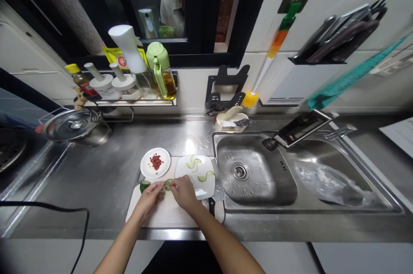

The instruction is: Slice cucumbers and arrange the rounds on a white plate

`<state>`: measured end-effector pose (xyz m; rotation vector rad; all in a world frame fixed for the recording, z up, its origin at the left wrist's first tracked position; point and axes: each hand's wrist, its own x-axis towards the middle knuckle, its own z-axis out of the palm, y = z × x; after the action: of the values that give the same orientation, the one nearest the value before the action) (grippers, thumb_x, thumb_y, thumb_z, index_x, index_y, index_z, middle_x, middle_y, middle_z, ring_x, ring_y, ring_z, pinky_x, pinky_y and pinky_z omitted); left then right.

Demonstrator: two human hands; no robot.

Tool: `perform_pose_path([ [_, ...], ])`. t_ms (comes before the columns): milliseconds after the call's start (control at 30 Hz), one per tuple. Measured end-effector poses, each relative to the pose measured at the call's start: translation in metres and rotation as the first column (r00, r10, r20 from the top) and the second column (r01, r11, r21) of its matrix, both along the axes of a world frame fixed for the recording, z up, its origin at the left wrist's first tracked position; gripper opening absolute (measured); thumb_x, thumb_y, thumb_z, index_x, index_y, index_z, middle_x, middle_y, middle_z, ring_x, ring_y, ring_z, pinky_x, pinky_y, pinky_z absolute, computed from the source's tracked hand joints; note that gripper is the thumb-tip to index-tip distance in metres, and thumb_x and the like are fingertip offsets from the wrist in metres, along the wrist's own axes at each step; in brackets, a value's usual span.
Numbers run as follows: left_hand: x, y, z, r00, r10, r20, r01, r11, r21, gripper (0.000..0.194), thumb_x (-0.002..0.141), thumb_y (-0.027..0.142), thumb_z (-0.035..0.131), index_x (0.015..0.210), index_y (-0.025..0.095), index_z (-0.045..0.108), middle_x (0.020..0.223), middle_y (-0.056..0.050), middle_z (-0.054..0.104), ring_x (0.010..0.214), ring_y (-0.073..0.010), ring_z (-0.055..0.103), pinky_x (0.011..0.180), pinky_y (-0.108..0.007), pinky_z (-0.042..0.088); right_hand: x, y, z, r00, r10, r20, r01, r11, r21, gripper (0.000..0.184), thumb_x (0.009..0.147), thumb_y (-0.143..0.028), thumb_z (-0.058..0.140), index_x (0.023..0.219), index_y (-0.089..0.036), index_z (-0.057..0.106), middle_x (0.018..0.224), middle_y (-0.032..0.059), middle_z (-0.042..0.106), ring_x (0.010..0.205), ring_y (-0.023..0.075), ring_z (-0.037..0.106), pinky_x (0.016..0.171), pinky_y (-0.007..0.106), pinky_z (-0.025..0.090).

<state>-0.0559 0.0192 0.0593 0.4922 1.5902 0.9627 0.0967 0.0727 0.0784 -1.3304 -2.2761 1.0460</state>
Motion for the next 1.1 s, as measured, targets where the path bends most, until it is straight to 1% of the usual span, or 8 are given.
perform_pose_path([
  [100,0.004,0.000,0.008,0.989,0.022,0.143,-0.008,0.995,-0.102,0.055,0.062,0.063,0.065,0.087,0.014,0.061,0.060,0.004,0.054,0.042,-0.0025,0.038,0.040,-0.016,0.022,0.005,-0.003,0.007,1.000,0.000,-0.023,0.001,1.000,0.012,0.016,0.085,-0.017,0.052,0.077,-0.021,0.065,0.077,-0.0011,0.066,0.080,0.0154,0.052,0.075,0.026,0.033],
  [267,0.013,0.006,0.012,0.948,0.076,0.310,-0.022,0.984,-0.177,0.047,0.061,0.053,0.073,0.085,0.014,0.059,0.070,-0.001,0.063,0.045,-0.0020,0.047,0.042,-0.014,0.031,0.018,-0.007,0.015,0.999,0.050,-0.006,-0.050,0.997,0.057,0.015,0.086,-0.017,0.052,0.079,-0.021,0.064,0.079,-0.0011,0.066,0.081,0.0150,0.051,0.075,0.026,0.033],
  [433,0.022,0.016,0.011,0.947,0.017,0.320,0.026,0.991,-0.130,0.045,0.050,0.043,0.081,0.074,0.015,0.055,0.050,0.006,0.052,0.039,-0.0012,0.040,0.038,-0.013,0.022,0.034,-0.012,0.015,1.000,0.003,0.023,-0.004,0.999,0.048,0.014,0.086,-0.019,0.053,0.079,-0.021,0.064,0.080,-0.0003,0.065,0.083,0.0159,0.051,0.077,0.027,0.034],
  [533,0.030,0.023,0.012,0.961,-0.050,0.271,0.085,0.989,-0.118,0.048,0.050,0.044,0.080,0.081,0.015,0.057,0.045,0.009,0.046,0.036,-0.0018,0.034,0.038,-0.015,0.016,0.044,-0.015,0.010,0.996,-0.082,0.041,0.081,0.996,0.021,0.014,0.086,-0.019,0.052,0.080,-0.021,0.064,0.081,-0.0002,0.065,0.083,0.0156,0.052,0.078,0.027,0.035],
  [667,0.045,0.034,0.010,0.976,-0.117,0.183,0.130,0.990,-0.060,0.051,0.051,0.043,0.078,0.090,0.014,0.062,0.047,0.008,0.048,0.038,-0.0021,0.032,0.040,-0.017,0.019,0.060,-0.019,0.005,0.979,-0.192,0.061,0.194,0.981,-0.024,0.015,0.085,-0.020,0.051,0.078,-0.022,0.064,0.079,0.0000,0.066,0.083,0.0165,0.054,0.076,0.027,0.036],
  [833,0.066,0.050,0.002,0.973,-0.229,0.027,0.229,0.973,0.018,0.032,0.054,0.035,0.075,0.076,0.014,0.065,0.056,0.004,0.057,0.047,-0.0051,0.044,0.048,-0.019,0.032,0.079,-0.020,-0.001,0.929,-0.365,0.062,0.369,0.926,-0.079,0.015,0.081,-0.018,0.050,0.087,-0.023,0.062,0.075,0.0010,0.063,0.080,0.0179,0.056,0.070,0.026,0.038],
  [933,0.078,0.060,-0.003,0.944,-0.313,-0.107,0.317,0.948,0.029,0.021,0.060,0.030,0.070,0.073,0.015,0.065,0.057,0.003,0.058,0.050,-0.0075,0.048,0.052,-0.020,0.036,0.090,-0.017,-0.005,0.893,-0.439,0.101,0.445,0.894,-0.057,0.011,0.078,-0.018,0.052,0.083,-0.023,0.060,0.072,-0.0004,0.061,0.077,0.0172,0.055,0.067,0.025,0.037],
  [1100,0.096,0.079,-0.003,0.839,-0.412,-0.356,0.459,0.887,0.057,0.009,0.067,0.021,0.062,0.074,0.016,0.066,0.069,0.000,0.065,0.063,-0.0111,0.057,0.061,-0.022,0.041,0.103,-0.006,-0.008,0.872,-0.468,0.140,0.473,0.881,-0.003,0.014,0.078,-0.014,0.050,0.077,-0.023,0.060,0.072,0.0000,0.063,0.077,0.0175,0.054,0.069,0.025,0.035],
])
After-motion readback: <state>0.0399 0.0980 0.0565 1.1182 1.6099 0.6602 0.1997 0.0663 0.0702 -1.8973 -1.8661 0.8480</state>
